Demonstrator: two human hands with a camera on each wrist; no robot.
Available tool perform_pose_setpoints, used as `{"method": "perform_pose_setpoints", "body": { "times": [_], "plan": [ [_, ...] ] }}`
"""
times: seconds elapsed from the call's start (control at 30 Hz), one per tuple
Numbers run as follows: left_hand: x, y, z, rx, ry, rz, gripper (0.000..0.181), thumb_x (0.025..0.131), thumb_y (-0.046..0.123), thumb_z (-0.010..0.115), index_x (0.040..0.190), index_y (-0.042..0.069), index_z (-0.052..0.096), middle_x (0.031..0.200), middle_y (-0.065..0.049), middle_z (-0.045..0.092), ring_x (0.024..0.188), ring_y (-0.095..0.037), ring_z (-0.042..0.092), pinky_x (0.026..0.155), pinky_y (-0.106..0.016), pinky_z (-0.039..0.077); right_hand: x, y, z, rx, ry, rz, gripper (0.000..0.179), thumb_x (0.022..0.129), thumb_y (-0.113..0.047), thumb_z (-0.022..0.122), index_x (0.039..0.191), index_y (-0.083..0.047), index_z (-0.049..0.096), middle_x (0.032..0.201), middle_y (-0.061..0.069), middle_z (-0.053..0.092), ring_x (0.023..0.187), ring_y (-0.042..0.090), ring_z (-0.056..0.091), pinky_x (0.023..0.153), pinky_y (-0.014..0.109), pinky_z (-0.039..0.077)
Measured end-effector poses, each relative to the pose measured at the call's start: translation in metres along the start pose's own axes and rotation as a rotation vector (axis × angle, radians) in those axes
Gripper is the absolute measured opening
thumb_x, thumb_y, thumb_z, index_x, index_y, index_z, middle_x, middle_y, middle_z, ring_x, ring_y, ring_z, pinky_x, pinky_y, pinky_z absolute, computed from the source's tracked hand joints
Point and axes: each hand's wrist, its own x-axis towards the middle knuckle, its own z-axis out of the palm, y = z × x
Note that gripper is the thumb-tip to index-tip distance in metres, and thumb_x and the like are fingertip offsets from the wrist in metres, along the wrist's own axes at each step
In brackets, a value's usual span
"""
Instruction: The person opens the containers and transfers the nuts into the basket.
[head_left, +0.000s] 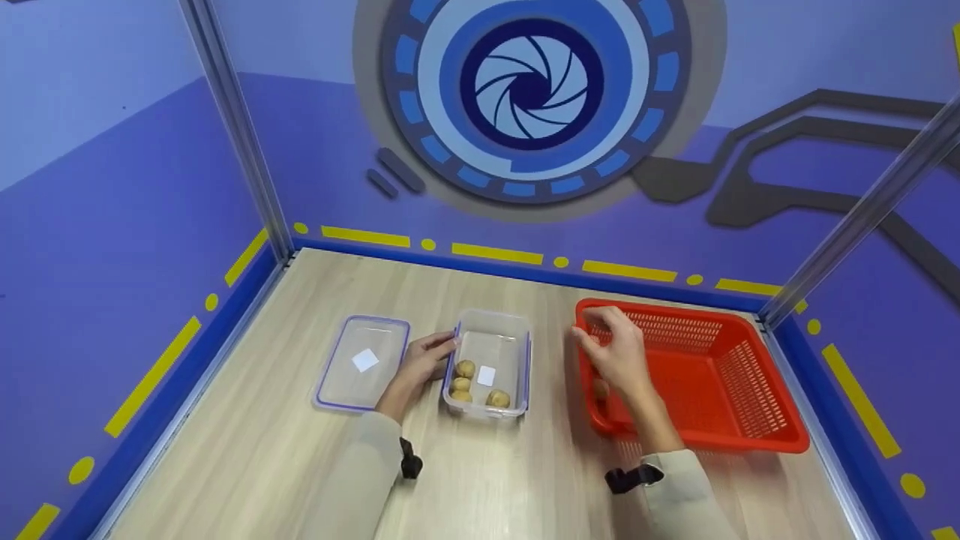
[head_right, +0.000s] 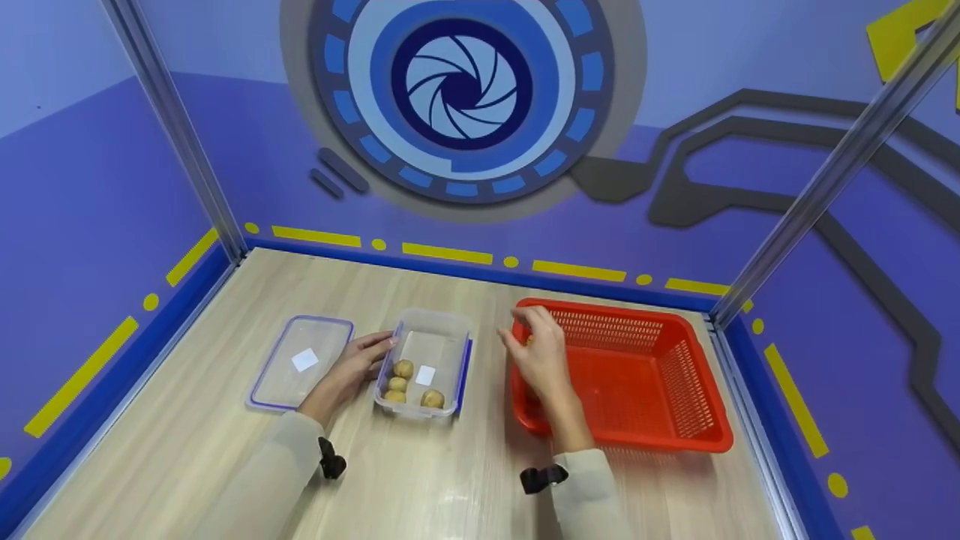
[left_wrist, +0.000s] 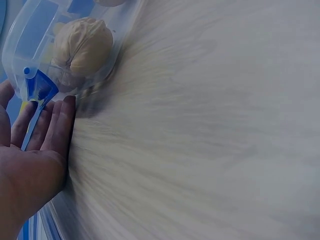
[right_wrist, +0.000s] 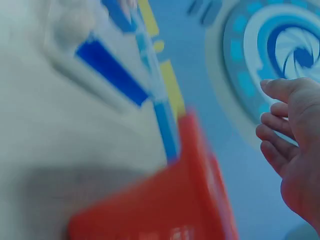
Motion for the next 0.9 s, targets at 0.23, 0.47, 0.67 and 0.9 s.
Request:
{"method": "perform_pose_setpoints", "body": {
  "times": [0.23, 0.47, 0.67, 0.9],
  "plan": [
    [0.000, 0.000, 0.001, 0.029, 0.008, -0.001, 0.045, 0.101, 0.018, 0.074, 0.141, -0.002, 0.065, 0.134, -0.020, 0.070, 0.117, -0.030, 0.069, 0.089, -0.030, 0.060, 0.001, -0.026, 0.039, 0.007, -0.048, -0.014, 0.029, 0.091, -0.014, 0.086, 0.117, -0.005, 0.075, 0.112, 0.010, 0.071, 0.104, 0.030, 0.070, 0.095, 0.046, 0.059],
    [0.001, 0.002, -0.003, 0.021, -0.009, -0.015, 0.050, 0.100, 0.022, 0.076, 0.143, 0.000, 0.064, 0.136, -0.022, 0.069, 0.119, -0.036, 0.069, 0.088, -0.032, 0.061, -0.006, -0.034, 0.083, 0.132, -0.033, -0.033, 0.029, 0.089, -0.011, 0.088, 0.114, -0.003, 0.076, 0.110, 0.013, 0.073, 0.103, 0.030, 0.070, 0.094, 0.049, 0.060],
    [0.002, 0.000, -0.001, -0.023, -0.016, -0.004, 0.048, 0.100, 0.019, 0.076, 0.141, -0.004, 0.064, 0.133, -0.026, 0.068, 0.115, -0.036, 0.071, 0.084, -0.031, 0.062, -0.012, -0.038, 0.115, 0.218, -0.020, -0.014, 0.036, 0.089, -0.011, 0.086, 0.120, 0.000, 0.073, 0.113, 0.017, 0.073, 0.106, 0.031, 0.070, 0.096, 0.048, 0.059],
    [0.000, 0.001, 0.001, -0.037, -0.031, -0.026, 0.049, 0.102, 0.020, 0.074, 0.143, -0.004, 0.062, 0.136, -0.029, 0.066, 0.117, -0.037, 0.070, 0.084, -0.033, 0.063, -0.018, -0.039, 0.146, 0.292, -0.095, 0.077, 0.036, 0.093, -0.013, 0.083, 0.123, 0.000, 0.070, 0.120, 0.022, 0.069, 0.113, 0.035, 0.067, 0.100, 0.053, 0.056]
  ]
}}
